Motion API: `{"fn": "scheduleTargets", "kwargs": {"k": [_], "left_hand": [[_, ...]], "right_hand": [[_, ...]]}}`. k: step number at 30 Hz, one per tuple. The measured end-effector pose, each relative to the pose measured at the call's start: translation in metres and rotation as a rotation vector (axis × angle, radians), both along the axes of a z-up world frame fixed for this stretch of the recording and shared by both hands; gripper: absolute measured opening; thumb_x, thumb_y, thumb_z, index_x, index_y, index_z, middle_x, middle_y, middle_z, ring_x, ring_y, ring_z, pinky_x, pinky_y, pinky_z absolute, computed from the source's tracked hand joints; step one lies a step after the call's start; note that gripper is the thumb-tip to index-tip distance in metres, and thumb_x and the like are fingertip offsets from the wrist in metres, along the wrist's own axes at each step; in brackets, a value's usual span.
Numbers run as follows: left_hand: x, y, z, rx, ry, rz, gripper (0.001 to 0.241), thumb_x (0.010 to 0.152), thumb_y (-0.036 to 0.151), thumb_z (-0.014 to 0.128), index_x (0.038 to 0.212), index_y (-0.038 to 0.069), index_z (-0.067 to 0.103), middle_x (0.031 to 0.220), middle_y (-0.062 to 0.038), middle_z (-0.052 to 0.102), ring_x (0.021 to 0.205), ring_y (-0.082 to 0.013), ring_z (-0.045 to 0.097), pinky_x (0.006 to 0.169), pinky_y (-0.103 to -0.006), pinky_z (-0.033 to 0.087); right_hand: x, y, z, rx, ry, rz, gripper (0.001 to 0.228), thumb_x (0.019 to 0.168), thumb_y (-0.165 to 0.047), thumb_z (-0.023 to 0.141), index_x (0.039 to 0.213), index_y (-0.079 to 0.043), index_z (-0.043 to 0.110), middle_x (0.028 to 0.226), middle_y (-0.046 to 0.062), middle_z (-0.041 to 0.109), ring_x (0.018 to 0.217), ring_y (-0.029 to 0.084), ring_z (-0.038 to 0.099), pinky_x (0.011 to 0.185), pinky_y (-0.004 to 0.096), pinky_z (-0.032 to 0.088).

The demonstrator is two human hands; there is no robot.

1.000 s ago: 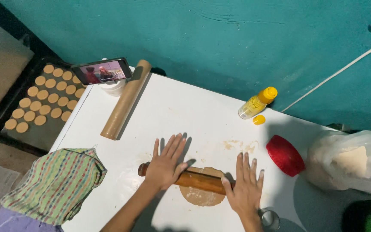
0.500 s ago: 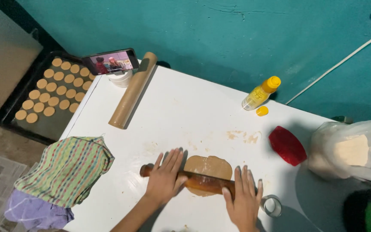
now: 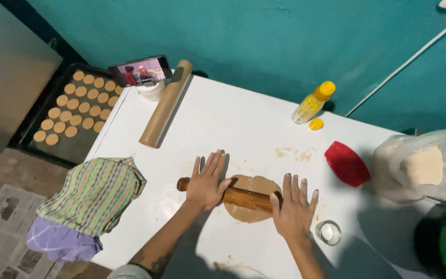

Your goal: The person is rolling out dough with a rolling pin and using a round cutter to form cookies, then placing them onto a baking tray.

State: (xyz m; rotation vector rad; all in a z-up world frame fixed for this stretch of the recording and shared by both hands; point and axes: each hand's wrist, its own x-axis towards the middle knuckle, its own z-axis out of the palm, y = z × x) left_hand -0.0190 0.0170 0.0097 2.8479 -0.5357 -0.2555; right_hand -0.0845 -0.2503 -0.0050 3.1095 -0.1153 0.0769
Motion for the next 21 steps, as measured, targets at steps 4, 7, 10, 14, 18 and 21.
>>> {"fn": "scheduleTargets", "kwargs": {"k": [4,7,10,14,18,21], "left_hand": [[-0.038,0.008,0.007,-0.042,-0.052,0.004,0.081,0.103,0.057,0.032,0.162,0.004,0.014,0.170,-0.011,0.014,0.156,-0.0280,0.015,0.126,-0.0523,0.007],[-0.071,0.015,0.015,-0.066,-0.008,-0.002,0.085,0.100,0.056,0.042,0.160,0.001,0.018,0.168,-0.015,0.019,0.155,-0.0326,0.017,0.124,-0.0525,0.010],[-0.099,0.023,0.022,-0.192,-0.065,-0.048,0.087,0.097,0.053,0.052,0.156,-0.003,0.021,0.163,-0.021,0.026,0.150,-0.0368,0.021,0.119,-0.0532,0.013],[-0.117,0.030,0.008,-0.217,-0.085,-0.066,0.072,0.088,0.027,0.067,0.151,0.006,0.038,0.148,-0.014,0.047,0.140,-0.0323,0.039,0.116,-0.0514,0.023],[-0.091,0.024,0.015,-0.268,-0.171,-0.063,0.058,0.087,0.016,0.073,0.142,0.012,0.053,0.137,-0.007,0.058,0.131,-0.0288,0.051,0.112,-0.0503,0.030],[-0.081,0.014,0.025,-0.310,-0.089,-0.041,0.055,0.089,0.018,0.068,0.142,0.015,0.055,0.139,-0.005,0.059,0.132,-0.0256,0.052,0.115,-0.0479,0.030]], "right_hand": [[-0.049,0.008,-0.002,0.173,-0.182,0.040,0.066,0.099,-0.048,0.045,0.153,-0.011,0.040,0.161,0.015,0.035,0.150,0.032,0.034,0.124,0.058,0.016],[-0.077,0.013,0.006,0.326,-0.238,0.103,0.064,0.097,-0.043,0.050,0.150,-0.008,0.042,0.164,0.019,0.032,0.149,0.032,0.033,0.120,0.056,0.017],[-0.100,0.015,0.005,0.348,-0.260,0.154,0.066,0.091,-0.044,0.054,0.145,-0.008,0.047,0.159,0.021,0.035,0.143,0.034,0.034,0.114,0.057,0.017],[-0.118,0.004,-0.035,0.292,-0.078,0.037,0.061,0.084,-0.039,0.068,0.142,-0.023,0.054,0.142,0.003,0.052,0.133,0.024,0.043,0.119,0.055,0.019],[-0.101,-0.009,-0.028,0.328,-0.242,0.049,0.061,0.077,-0.029,0.074,0.135,-0.023,0.055,0.133,0.003,0.056,0.129,0.024,0.047,0.119,0.057,0.019],[-0.077,-0.010,-0.004,0.374,-0.172,0.047,0.058,0.086,-0.031,0.070,0.140,-0.022,0.054,0.134,0.002,0.057,0.132,0.023,0.048,0.123,0.056,0.019]]}}
